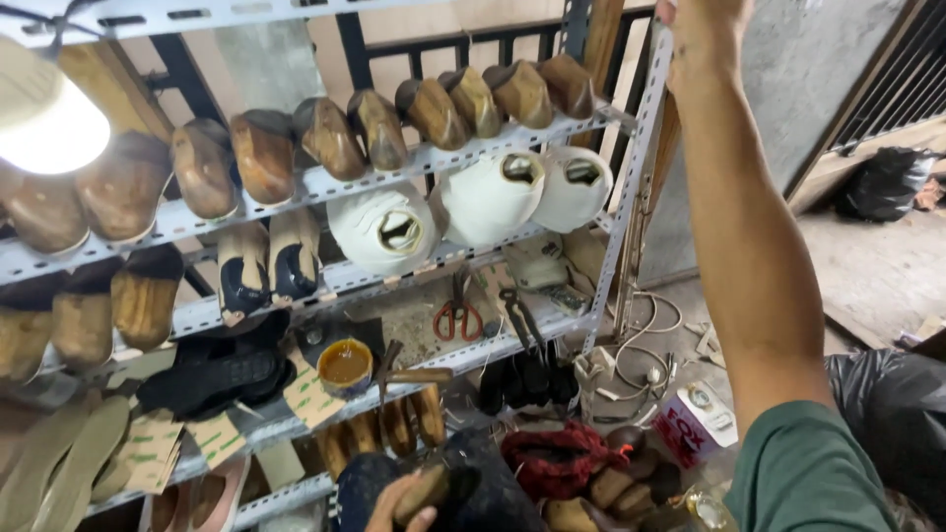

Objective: The person holds a black shoe and applies glue to the bottom surface using their finger, then presses and smooths the edges of the sole material by hand.

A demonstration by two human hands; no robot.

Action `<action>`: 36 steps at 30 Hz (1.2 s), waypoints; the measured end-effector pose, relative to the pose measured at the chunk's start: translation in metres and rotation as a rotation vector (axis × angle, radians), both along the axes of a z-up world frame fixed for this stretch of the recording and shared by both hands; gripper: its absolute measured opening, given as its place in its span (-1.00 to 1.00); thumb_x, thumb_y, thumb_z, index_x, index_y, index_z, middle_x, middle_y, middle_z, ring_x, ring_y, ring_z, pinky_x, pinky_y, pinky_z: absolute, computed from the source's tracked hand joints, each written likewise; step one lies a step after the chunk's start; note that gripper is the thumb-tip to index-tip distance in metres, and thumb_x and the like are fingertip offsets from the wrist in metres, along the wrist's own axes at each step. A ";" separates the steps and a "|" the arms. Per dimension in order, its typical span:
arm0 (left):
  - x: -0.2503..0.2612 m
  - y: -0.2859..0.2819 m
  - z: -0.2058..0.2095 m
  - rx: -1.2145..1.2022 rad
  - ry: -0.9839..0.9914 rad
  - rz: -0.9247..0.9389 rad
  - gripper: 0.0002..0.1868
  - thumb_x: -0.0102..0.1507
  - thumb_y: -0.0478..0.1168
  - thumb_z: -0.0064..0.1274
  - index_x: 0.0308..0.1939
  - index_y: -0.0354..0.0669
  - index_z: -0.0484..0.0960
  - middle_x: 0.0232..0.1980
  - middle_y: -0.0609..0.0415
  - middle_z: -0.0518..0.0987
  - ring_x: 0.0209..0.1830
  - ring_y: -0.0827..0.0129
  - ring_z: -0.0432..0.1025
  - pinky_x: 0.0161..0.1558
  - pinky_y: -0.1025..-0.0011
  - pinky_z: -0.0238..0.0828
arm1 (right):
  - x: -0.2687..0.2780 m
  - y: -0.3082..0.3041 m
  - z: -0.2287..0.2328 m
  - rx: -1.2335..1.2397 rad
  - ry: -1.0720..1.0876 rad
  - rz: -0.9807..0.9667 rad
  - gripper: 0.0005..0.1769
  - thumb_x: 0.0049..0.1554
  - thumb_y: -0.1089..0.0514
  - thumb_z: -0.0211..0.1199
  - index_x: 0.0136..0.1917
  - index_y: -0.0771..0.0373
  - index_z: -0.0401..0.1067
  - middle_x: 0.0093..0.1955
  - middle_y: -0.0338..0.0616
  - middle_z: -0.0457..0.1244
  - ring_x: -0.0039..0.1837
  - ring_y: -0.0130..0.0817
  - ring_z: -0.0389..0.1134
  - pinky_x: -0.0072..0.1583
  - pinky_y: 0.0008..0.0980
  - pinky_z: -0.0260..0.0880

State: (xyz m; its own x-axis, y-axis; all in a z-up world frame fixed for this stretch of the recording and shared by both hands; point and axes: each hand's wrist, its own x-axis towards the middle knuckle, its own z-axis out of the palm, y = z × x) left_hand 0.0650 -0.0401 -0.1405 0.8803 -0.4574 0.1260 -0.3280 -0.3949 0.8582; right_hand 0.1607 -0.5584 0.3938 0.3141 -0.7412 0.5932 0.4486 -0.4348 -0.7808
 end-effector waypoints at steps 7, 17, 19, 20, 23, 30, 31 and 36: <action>-0.074 0.056 0.173 -1.871 0.648 -0.548 0.09 0.42 0.11 0.20 0.65 -0.13 -0.33 0.70 -0.25 -0.15 0.70 -0.09 -0.15 0.60 -0.18 -0.34 | -0.090 0.217 -0.245 -0.289 0.185 0.499 -0.05 0.19 0.50 0.34 0.67 0.27 -0.09 -0.10 -0.10 0.30 -0.09 -0.44 0.34 0.02 -0.57 0.42; -0.099 0.125 0.102 -1.531 1.488 0.160 0.02 0.22 0.33 0.01 0.47 -0.47 0.28 0.36 -0.40 0.44 -0.07 -0.07 0.57 -0.05 0.23 0.59 | 0.073 0.339 -0.451 -1.395 0.637 0.486 -0.16 0.22 -0.17 0.50 0.60 0.06 0.20 0.51 0.32 0.02 0.55 0.29 -0.06 0.29 0.39 0.22; -0.084 0.136 0.114 -1.671 1.316 -0.035 -0.06 0.35 0.27 -0.18 0.57 -0.36 0.04 0.61 -0.31 0.07 0.16 -0.30 0.43 -0.15 0.04 0.68 | 0.099 0.346 -0.482 -1.433 0.915 0.582 0.00 0.12 -0.44 0.30 0.66 0.06 0.24 0.71 0.36 -0.39 0.67 0.30 -0.55 0.54 0.39 -0.57; -0.083 0.141 0.116 -1.688 1.319 -0.015 -0.06 0.35 0.27 -0.18 0.57 -0.36 0.04 0.61 -0.31 0.07 0.16 -0.30 0.43 -0.15 0.04 0.68 | 0.104 0.355 -0.476 -1.442 0.922 0.605 0.00 0.12 -0.44 0.30 0.66 0.06 0.24 0.71 0.36 -0.39 0.67 0.30 -0.55 0.54 0.39 -0.57; -0.076 0.150 0.112 -1.628 1.236 0.134 -0.15 0.32 0.12 -0.13 0.53 -0.41 0.15 0.47 -0.53 0.23 -0.07 -0.27 0.52 -0.43 0.26 0.65 | 0.122 0.373 -0.461 -1.414 1.156 0.631 0.04 0.12 -0.50 0.20 0.68 0.03 0.12 0.69 0.33 -0.43 0.65 0.26 -0.55 0.52 0.45 -0.51; -0.075 0.151 0.082 -1.661 1.237 0.360 -0.08 0.25 0.34 0.03 0.45 -0.30 0.38 0.18 -0.32 0.59 0.06 -0.16 0.56 -0.22 0.05 0.66 | 0.121 0.364 -0.464 -1.414 0.765 0.424 -0.34 0.16 -0.31 0.40 0.38 0.08 0.55 0.53 0.31 0.01 0.52 0.13 -0.10 0.26 0.27 -0.06; -0.075 0.150 0.079 -1.624 1.177 0.347 -0.05 0.26 0.38 -0.03 0.43 -0.36 0.38 0.15 -0.36 0.60 0.05 -0.21 0.56 -0.22 0.07 0.65 | 0.112 0.364 -0.453 -1.378 0.662 0.359 -0.46 0.15 -0.25 0.46 0.25 0.09 0.65 0.48 0.13 0.08 0.44 0.02 0.06 0.11 0.06 0.14; -0.061 0.139 0.102 -1.570 1.071 0.426 -0.16 0.30 0.25 -0.01 0.43 -0.37 0.37 0.29 -0.29 0.52 0.11 -0.18 0.50 0.18 -0.19 0.46 | 0.087 0.355 -0.443 -1.448 0.836 0.427 -0.22 0.12 -0.15 0.61 0.47 0.19 0.42 0.43 0.30 0.16 0.49 0.24 0.01 0.31 0.45 -0.02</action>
